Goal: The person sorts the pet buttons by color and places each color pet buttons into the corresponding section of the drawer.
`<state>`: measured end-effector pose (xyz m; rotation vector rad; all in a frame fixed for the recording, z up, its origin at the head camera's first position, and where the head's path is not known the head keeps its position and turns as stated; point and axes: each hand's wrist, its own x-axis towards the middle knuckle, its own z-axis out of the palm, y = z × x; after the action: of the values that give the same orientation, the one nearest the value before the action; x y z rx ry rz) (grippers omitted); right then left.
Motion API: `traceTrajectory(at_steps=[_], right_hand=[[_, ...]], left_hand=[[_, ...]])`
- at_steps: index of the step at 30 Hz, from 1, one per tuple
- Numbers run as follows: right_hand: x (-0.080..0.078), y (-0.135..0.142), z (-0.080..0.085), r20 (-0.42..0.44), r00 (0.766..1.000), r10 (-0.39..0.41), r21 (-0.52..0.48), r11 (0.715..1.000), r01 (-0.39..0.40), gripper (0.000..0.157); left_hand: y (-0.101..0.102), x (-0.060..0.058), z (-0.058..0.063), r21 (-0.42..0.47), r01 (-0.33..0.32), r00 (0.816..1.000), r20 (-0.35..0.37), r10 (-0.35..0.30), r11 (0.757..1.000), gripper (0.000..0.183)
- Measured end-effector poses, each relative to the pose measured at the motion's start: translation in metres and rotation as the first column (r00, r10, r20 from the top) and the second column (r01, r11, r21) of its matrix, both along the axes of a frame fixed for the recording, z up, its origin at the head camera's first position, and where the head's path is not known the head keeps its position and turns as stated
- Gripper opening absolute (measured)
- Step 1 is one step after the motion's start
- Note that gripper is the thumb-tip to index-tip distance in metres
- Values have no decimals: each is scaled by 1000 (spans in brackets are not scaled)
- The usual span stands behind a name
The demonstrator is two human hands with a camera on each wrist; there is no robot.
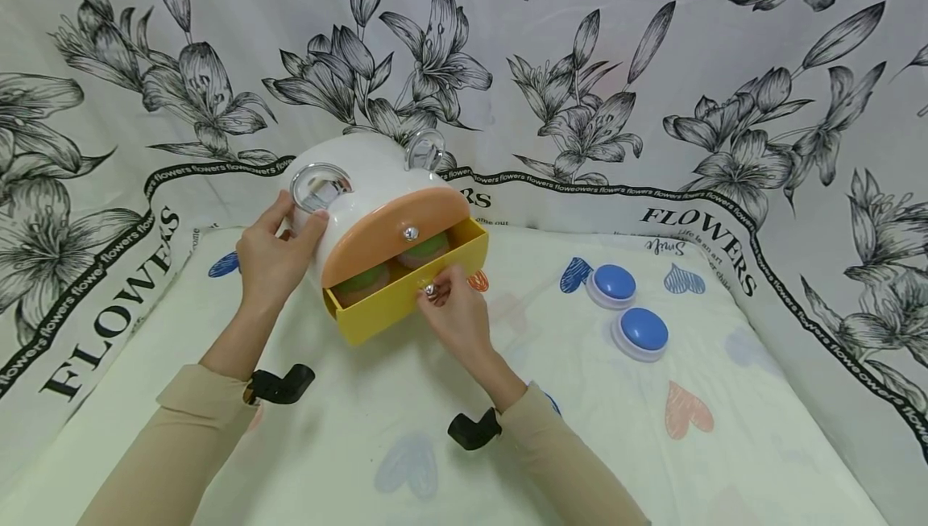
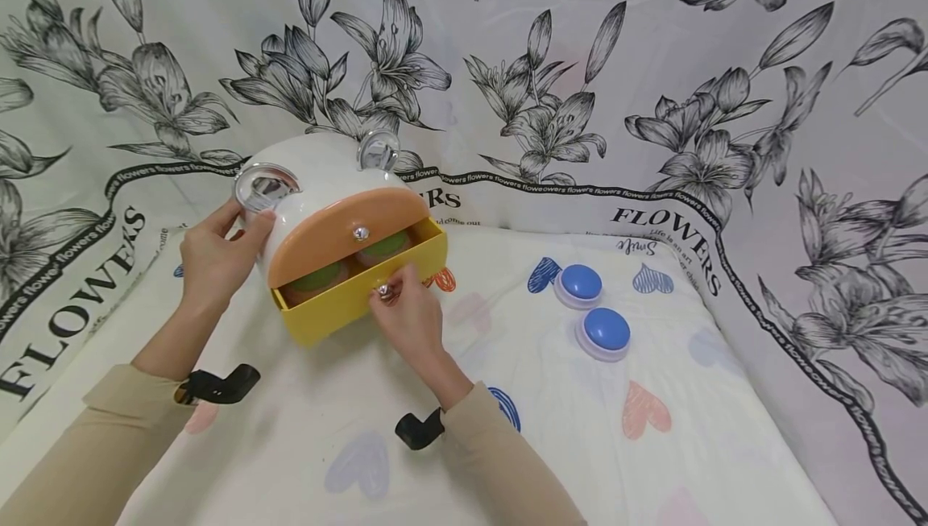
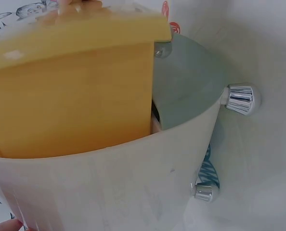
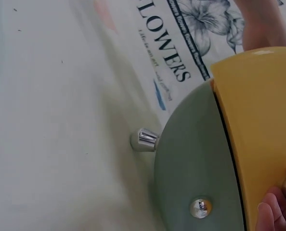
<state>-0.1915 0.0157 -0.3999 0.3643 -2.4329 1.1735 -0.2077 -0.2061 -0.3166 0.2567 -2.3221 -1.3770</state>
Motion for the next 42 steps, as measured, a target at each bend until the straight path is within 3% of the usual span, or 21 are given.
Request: traceTrajectory(at_steps=[14,26,42], right_hand=[[-15,-10,6,46,999,25,48,998,-28,23],[-26,-17,8,18,1000,21,96,995,-22,24],[-30,-22,6,13,1000,-1,97,995,0,23]], left_hand=[[1,1,1,-10,-3,1000,6,3,1000,60],[1,0,1,-10,-9,1000,16,9,1000,62],[2,0,2,-15,-9,1000,20,10,1000,61]])
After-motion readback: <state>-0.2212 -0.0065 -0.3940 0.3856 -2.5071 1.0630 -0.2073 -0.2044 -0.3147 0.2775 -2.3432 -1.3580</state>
